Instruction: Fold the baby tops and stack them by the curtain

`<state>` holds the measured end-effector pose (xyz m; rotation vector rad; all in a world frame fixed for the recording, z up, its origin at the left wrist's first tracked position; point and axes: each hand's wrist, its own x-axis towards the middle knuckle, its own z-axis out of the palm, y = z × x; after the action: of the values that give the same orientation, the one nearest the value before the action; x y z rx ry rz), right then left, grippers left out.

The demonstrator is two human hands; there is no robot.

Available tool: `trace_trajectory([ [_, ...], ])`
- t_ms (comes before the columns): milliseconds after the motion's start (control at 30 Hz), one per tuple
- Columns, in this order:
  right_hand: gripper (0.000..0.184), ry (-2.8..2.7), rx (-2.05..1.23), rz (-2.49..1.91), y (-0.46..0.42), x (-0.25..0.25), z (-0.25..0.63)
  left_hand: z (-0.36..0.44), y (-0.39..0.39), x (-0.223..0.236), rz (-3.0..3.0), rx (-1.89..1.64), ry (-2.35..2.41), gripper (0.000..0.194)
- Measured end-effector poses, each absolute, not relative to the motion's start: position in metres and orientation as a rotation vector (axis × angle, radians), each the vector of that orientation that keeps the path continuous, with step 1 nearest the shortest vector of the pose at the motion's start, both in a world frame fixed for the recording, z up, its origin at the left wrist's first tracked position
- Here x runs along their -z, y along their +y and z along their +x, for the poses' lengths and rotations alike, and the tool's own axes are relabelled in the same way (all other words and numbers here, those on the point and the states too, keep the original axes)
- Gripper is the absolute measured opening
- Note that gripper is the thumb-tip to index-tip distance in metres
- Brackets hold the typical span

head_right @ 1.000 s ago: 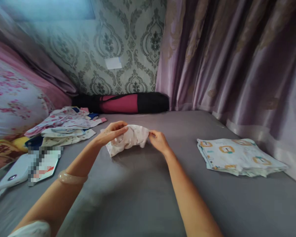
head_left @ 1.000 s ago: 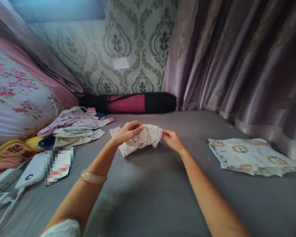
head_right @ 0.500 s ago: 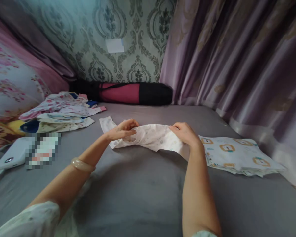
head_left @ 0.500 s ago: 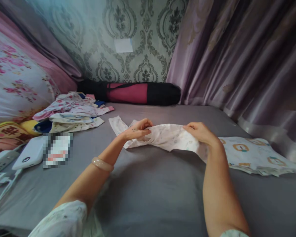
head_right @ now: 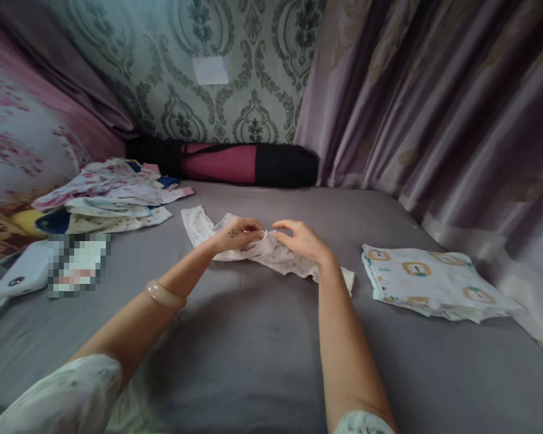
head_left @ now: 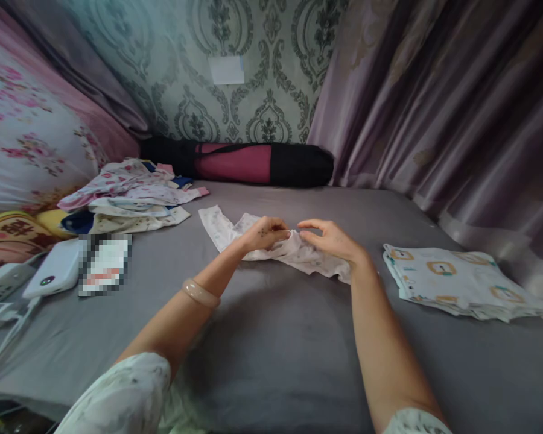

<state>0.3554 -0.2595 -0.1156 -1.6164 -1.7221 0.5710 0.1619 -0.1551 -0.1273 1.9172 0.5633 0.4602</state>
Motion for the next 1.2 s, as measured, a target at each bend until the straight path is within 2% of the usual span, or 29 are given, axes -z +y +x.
trace_trajectory([
  [167, 0.034, -1.769, -0.677, -1.546, -0.257, 0.118, 0.343, 0.159, -0.160, 0.114, 1.981, -0.440, 0.547, 0.030],
  [433, 0.028, -1.717, -0.683, -1.611, -0.251, 0.124, 0.342, 0.138, -0.152, 0.108, 2.101, -0.483, 0.553, 0.039],
  [767, 0.038, -1.597, -0.654, -1.652, -0.246, 0.142, 0.357, 0.080, -0.135, 0.131, 2.192, -0.496, 0.778, 0.040],
  [1200, 0.046, -1.517, -0.684, -1.690, -0.245, 0.155, 0.367, 0.076, -0.128, 0.150, 2.267, -0.558, 0.792, 0.037],
])
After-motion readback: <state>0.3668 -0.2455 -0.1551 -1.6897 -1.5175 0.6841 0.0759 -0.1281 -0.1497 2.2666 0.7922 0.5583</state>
